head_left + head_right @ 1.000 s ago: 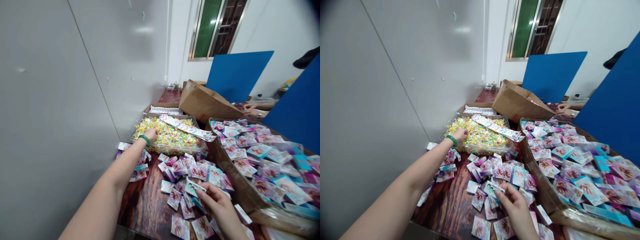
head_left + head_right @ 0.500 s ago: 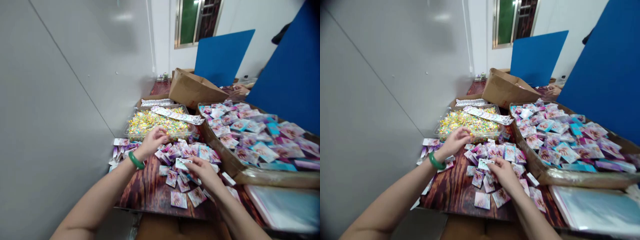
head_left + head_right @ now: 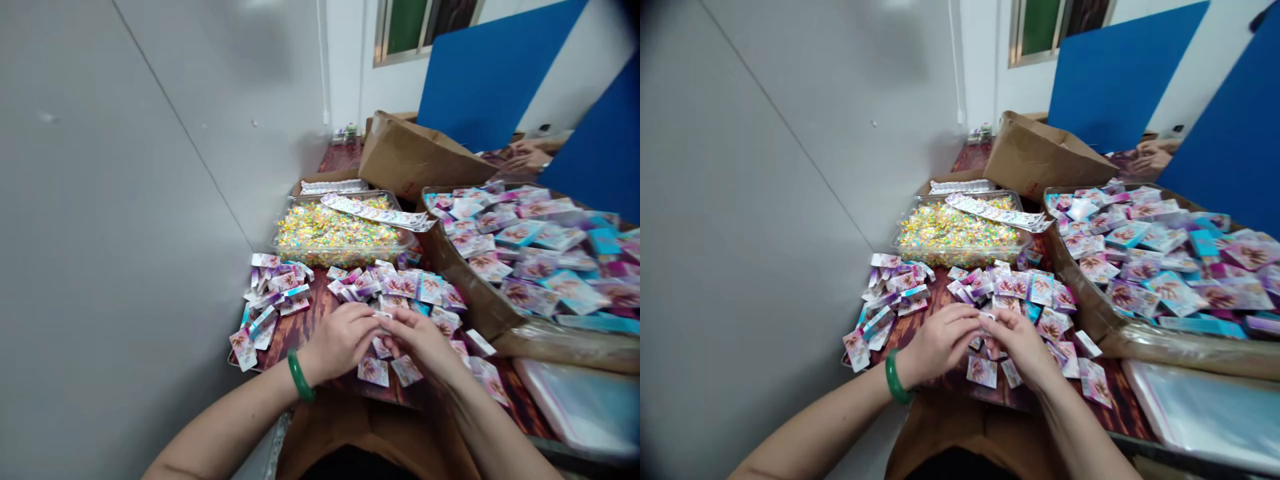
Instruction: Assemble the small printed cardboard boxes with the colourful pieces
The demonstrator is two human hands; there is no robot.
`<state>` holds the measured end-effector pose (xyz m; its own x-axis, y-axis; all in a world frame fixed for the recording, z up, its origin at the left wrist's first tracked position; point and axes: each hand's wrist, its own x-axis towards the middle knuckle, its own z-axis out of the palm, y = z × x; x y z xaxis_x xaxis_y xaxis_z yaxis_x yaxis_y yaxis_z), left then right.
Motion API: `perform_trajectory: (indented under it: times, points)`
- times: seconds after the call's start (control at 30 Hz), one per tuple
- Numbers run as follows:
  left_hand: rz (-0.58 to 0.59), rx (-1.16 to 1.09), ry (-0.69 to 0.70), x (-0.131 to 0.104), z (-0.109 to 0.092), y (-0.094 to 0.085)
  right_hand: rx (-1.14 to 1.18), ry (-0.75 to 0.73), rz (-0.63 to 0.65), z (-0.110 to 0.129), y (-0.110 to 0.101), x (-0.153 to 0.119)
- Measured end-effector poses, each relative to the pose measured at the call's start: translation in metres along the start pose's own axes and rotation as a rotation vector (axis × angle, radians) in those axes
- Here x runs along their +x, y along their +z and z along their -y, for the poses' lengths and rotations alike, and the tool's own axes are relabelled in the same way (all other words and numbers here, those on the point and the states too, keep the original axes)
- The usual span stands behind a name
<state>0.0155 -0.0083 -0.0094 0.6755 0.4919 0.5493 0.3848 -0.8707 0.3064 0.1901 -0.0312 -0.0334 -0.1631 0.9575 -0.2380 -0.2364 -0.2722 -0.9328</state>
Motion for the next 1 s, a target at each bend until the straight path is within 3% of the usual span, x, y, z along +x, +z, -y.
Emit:
perform_trajectory:
  times: [0.1, 0.2, 0.3, 0.4, 0.5, 0.7, 0.77, 0.93, 1.0]
  points:
    - [0.029, -0.004, -0.11, -0.01, 0.017, -0.01, -0.107, 0.033, -0.021, -0.012, -0.011, -0.003]
    - [0.024, 0.245, -0.403, -0.026, 0.055, -0.022, -0.183, 0.068, -0.077, -0.023, -0.021, -0.008]
    - [0.159, 0.434, -0.602, -0.038, 0.092, -0.024, -0.165, 0.08, -0.093, -0.027, -0.022, -0.012]
    - [0.232, 0.414, -0.621, -0.039, 0.111, -0.018, -0.172, 0.042, -0.098, -0.025, -0.016, -0.012]
    - [0.228, 0.354, -0.605, -0.028, 0.116, -0.014, -0.198, -0.002, -0.101, -0.021, -0.013, -0.011]
    - [0.07, 0.171, -0.636, -0.002, 0.114, -0.029, -0.186, 0.015, -0.126, -0.024, -0.023, -0.014]
    - [-0.018, -0.022, -0.7, 0.002, 0.105, -0.032, -0.132, 0.014, -0.133, -0.023, -0.022, -0.016]
    - [-0.303, -1.221, -0.993, -0.004, 0.059, -0.016, -0.039, -0.102, -0.196, -0.01, -0.005, -0.015]
    - [-0.353, -1.459, -1.051, -0.009, 0.041, -0.006, -0.068, -0.13, -0.225, -0.004, 0.0, -0.013]
